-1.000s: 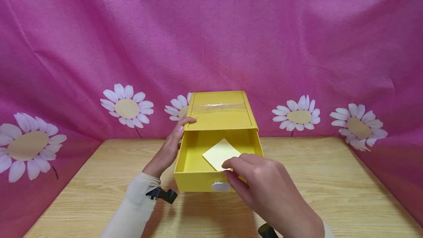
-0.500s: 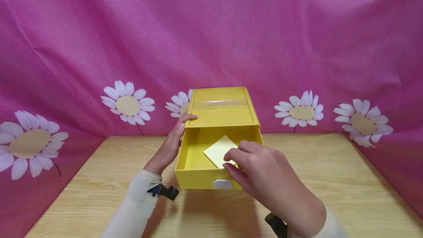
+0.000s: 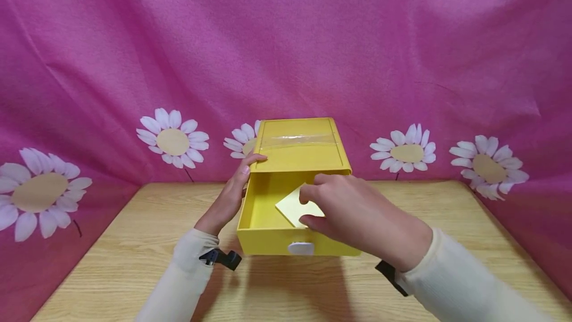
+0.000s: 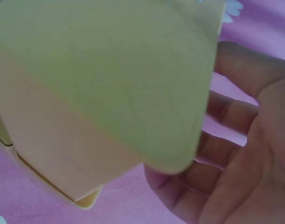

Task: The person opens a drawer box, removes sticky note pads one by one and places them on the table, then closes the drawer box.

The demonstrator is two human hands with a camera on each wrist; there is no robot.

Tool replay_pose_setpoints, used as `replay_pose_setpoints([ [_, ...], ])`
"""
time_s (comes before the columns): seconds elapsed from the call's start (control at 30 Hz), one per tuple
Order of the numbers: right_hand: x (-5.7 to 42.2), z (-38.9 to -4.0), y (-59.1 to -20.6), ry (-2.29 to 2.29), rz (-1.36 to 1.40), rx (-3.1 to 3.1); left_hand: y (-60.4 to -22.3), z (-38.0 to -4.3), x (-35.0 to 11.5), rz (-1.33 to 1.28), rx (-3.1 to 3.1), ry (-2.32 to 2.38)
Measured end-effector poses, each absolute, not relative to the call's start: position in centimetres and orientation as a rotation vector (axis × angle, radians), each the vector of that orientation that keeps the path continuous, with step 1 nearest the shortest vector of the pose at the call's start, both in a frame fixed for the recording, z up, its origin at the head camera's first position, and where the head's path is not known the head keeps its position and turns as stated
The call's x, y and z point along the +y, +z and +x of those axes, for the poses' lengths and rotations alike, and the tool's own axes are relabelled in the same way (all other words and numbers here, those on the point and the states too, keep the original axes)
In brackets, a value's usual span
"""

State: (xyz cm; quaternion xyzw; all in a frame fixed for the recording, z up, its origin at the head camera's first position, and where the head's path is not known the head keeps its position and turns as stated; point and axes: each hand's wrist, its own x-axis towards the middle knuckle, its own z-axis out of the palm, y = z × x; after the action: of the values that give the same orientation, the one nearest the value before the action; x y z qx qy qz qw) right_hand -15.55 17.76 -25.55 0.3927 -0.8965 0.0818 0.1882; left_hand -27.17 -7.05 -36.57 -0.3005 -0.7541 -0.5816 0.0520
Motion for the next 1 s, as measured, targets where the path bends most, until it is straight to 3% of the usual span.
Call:
replay_pose_setpoints([
  [0.53, 17.7, -19.5, -25.7, 0.153, 1.205, -2.813, -36.5, -27.4, -7.0, -0.942, -2.268, -1.783],
  [1.0, 17.5, -20.8, -27.8, 0.128, 1.126, -2.931, -36.6, -27.3, -7.1, -0.936, -2.266, -1.79],
])
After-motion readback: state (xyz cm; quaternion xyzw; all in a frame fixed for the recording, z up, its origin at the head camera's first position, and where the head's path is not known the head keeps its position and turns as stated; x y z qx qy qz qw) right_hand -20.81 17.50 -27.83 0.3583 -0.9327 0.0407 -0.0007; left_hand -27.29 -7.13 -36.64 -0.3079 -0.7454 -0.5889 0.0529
